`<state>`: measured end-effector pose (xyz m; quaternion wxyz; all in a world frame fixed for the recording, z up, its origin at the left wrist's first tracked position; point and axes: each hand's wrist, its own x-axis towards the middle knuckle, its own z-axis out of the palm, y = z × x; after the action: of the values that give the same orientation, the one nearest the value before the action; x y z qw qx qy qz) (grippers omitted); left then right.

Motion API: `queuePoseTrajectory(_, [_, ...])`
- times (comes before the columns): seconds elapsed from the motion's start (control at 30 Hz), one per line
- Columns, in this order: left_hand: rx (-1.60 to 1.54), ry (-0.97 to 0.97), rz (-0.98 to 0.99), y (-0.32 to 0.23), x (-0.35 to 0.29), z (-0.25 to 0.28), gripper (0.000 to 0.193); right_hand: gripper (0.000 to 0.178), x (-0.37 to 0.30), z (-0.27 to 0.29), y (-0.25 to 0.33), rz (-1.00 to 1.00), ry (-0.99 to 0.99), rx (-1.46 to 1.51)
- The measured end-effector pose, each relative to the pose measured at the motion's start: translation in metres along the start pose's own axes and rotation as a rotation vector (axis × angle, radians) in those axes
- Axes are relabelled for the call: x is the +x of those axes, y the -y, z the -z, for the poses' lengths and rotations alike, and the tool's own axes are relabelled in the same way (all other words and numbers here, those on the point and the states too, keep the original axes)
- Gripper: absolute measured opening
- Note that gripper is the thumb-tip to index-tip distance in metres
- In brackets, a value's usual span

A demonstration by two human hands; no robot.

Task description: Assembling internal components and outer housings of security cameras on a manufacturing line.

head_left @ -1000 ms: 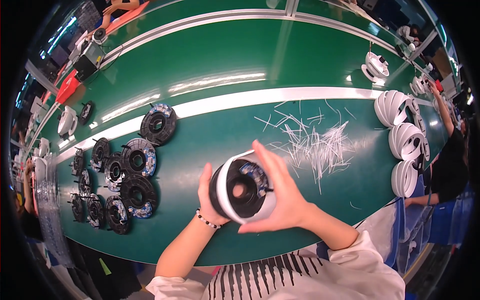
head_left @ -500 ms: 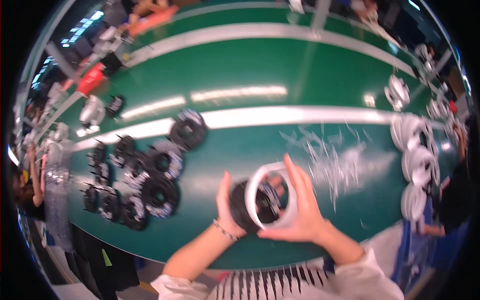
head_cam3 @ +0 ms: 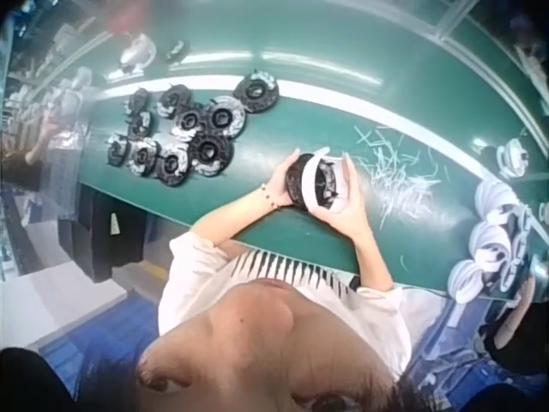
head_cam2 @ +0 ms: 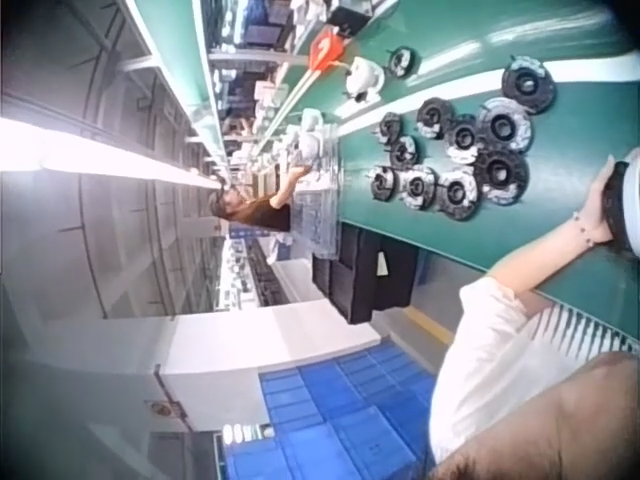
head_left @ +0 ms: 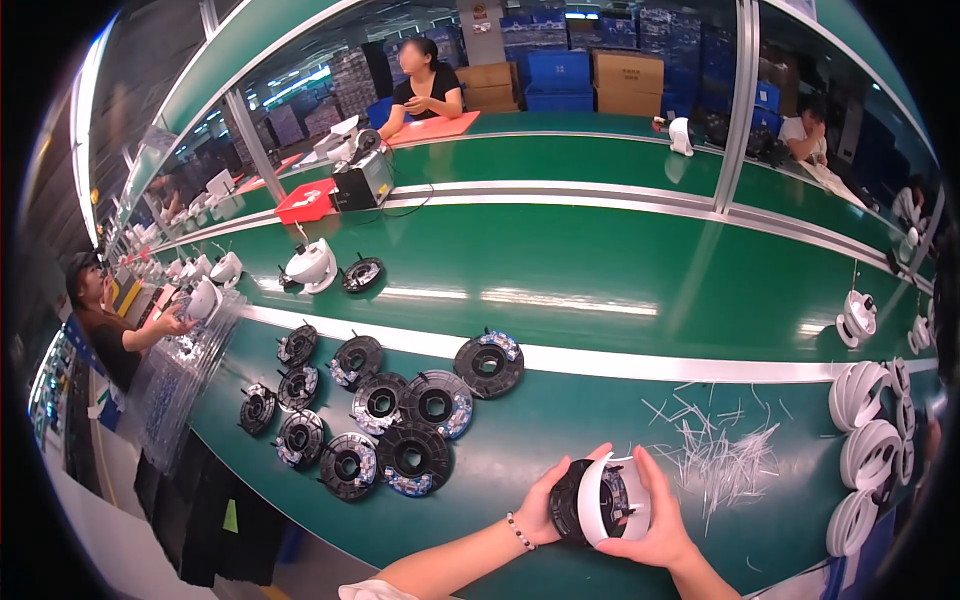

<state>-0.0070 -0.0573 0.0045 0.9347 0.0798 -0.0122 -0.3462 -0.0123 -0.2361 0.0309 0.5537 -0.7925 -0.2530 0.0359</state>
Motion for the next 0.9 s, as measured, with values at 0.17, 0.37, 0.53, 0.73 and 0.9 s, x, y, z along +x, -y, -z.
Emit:
queuePoseTrajectory(0.17, [0.063,-0.186,-0.013,0.007,-0.003,0.001,0.067,0.114,-0.004,-0.01,0.019,0.141,-0.027,-0.221])
queuePoseTrajectory(0.37, [0.004,-0.344,0.097,0.011,0.003,-0.001,0.059,0.111,-0.004,-0.012,0.02,0.206,-0.108,-0.289])
queuePoseTrajectory(0.53, [-0.063,-0.097,0.061,-0.003,-0.011,0.013,0.069,0.115,0.008,-0.013,0.027,0.188,-0.079,-0.27])
queuePoseTrajectory(0.73, [0.071,-0.36,-0.096,0.009,0.007,-0.01,0.051,0.114,0.011,0.0,0.017,0.073,-0.031,-0.143])
queuePoseTrajectory(0.9, [0.049,-0.323,-0.122,0.019,0.002,-0.01,0.061,0.11,0.003,-0.014,0.015,0.09,-0.036,-0.323])
